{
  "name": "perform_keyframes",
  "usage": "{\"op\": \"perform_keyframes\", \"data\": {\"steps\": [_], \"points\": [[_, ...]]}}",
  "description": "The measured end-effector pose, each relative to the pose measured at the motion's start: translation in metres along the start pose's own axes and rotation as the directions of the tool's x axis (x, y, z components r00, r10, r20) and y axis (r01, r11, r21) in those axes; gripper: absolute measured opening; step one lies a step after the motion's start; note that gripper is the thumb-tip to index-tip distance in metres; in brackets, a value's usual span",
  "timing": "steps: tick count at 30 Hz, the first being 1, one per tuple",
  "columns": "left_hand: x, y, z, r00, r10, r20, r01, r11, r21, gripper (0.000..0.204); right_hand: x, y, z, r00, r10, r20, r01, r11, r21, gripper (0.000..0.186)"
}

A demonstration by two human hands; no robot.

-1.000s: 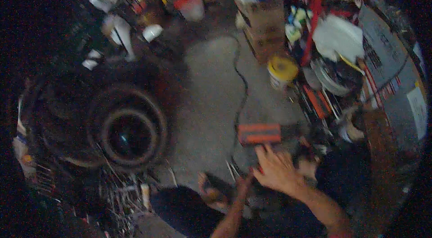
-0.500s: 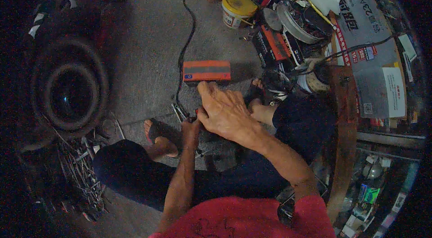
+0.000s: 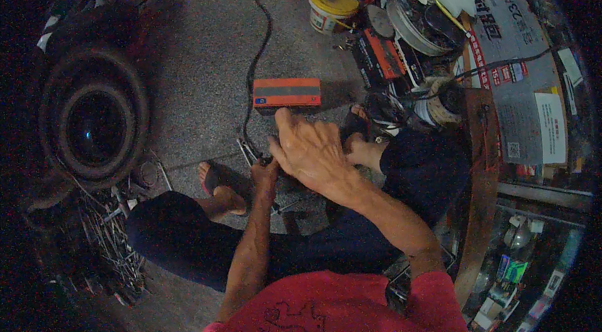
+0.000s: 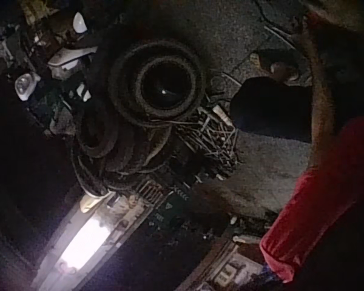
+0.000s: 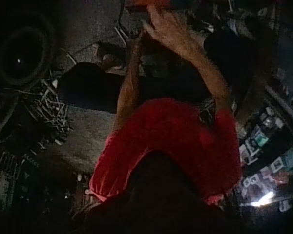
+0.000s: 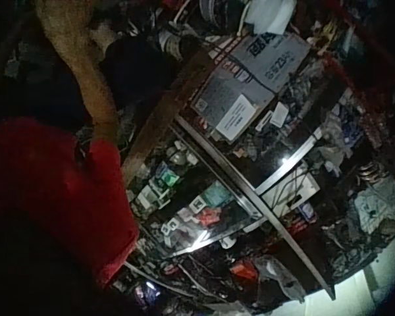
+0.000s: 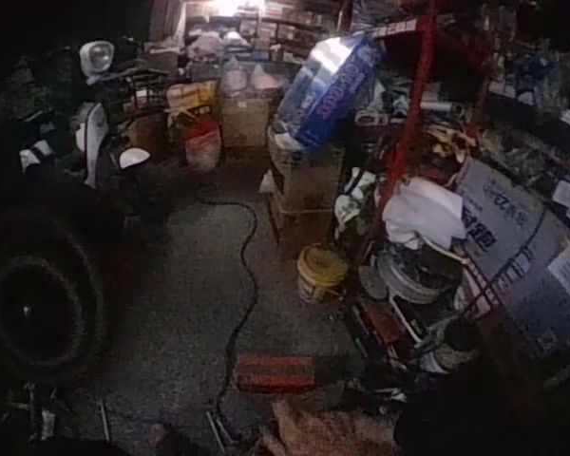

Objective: The person sits on the floor and uses a screwdriver to unscrew and remove the casing of a red and black battery pack. They manipulate the internal components and wires, then reassemble the casing and tighten the screws.

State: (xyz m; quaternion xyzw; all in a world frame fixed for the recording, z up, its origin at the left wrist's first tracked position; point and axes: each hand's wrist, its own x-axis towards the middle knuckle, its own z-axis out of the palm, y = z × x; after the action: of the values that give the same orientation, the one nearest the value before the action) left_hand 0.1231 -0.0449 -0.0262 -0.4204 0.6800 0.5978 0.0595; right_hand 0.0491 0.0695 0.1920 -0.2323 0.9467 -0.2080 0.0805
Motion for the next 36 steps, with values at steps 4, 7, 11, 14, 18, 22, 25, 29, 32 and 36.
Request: {"op": "perform_keyframes", "data": {"steps": [4, 7, 11, 14, 18, 22, 25, 29, 32, 36], "points": [[-0.007, 0.009, -0.003, 0.999, -0.002, 0.039, 0.005, 0.997, -0.078, 0.053, 0.003, -0.005, -0.011, 0.99, 0.095, 0.104, -0.087, 0.993, -0.08, 0.032], [-0.006, 0.008, -0.003, 0.999, 0.026, 0.035, -0.025, 0.999, -0.043, 0.05, -0.003, 0.001, -0.015, 0.997, -0.075, 0.022, 0.075, 0.997, -0.015, 0.032], [-0.005, 0.01, -0.002, 0.999, 0.005, 0.035, -0.005, 1.0, 0.006, 0.05, -0.007, 0.008, -0.007, 0.989, -0.146, 0.029, 0.146, 0.989, 0.015, 0.037], [-0.001, 0.002, -0.002, 1.0, 0.008, 0.017, -0.009, 1.0, 0.005, 0.051, -0.001, 0.004, -0.004, 0.994, -0.009, 0.111, 0.016, 0.998, -0.056, 0.037], [-0.009, 0.014, -0.005, 0.999, -0.014, 0.029, 0.016, 0.998, -0.059, 0.053, 0.001, 0.006, -0.008, 0.998, -0.051, 0.043, 0.053, 0.997, -0.052, 0.031], [-0.006, 0.012, -0.003, 0.999, -0.013, 0.036, 0.014, 0.999, -0.037, 0.052, -0.001, 0.005, -0.01, 0.984, -0.169, -0.059, 0.168, 0.986, -0.006, 0.03], [-0.002, 0.005, -0.002, 0.999, 0.008, 0.045, -0.004, 0.995, -0.099, 0.051, 0.0, 0.002, -0.002, 0.995, -0.098, -0.011, 0.098, 0.995, -0.037, 0.03], [-0.005, 0.008, -0.003, 1.0, -0.007, 0.031, 0.01, 0.994, -0.106, 0.05, 0.002, 0.001, -0.007, 0.997, -0.025, 0.073, 0.031, 0.997, -0.077, 0.03], [-0.008, 0.014, -0.002, 1.0, -0.021, 0.012, 0.022, 0.999, -0.038, 0.05, 0.001, 0.006, -0.013, 0.99, -0.139, 0.024, 0.14, 0.99, -0.011, 0.03], [0.002, 0.004, -0.001, 1.0, -0.017, 0.008, 0.017, 0.999, 0.034, 0.052, -0.001, 0.002, -0.007, 0.985, -0.175, 0.009, 0.175, 0.984, 0.019, 0.033]]}}
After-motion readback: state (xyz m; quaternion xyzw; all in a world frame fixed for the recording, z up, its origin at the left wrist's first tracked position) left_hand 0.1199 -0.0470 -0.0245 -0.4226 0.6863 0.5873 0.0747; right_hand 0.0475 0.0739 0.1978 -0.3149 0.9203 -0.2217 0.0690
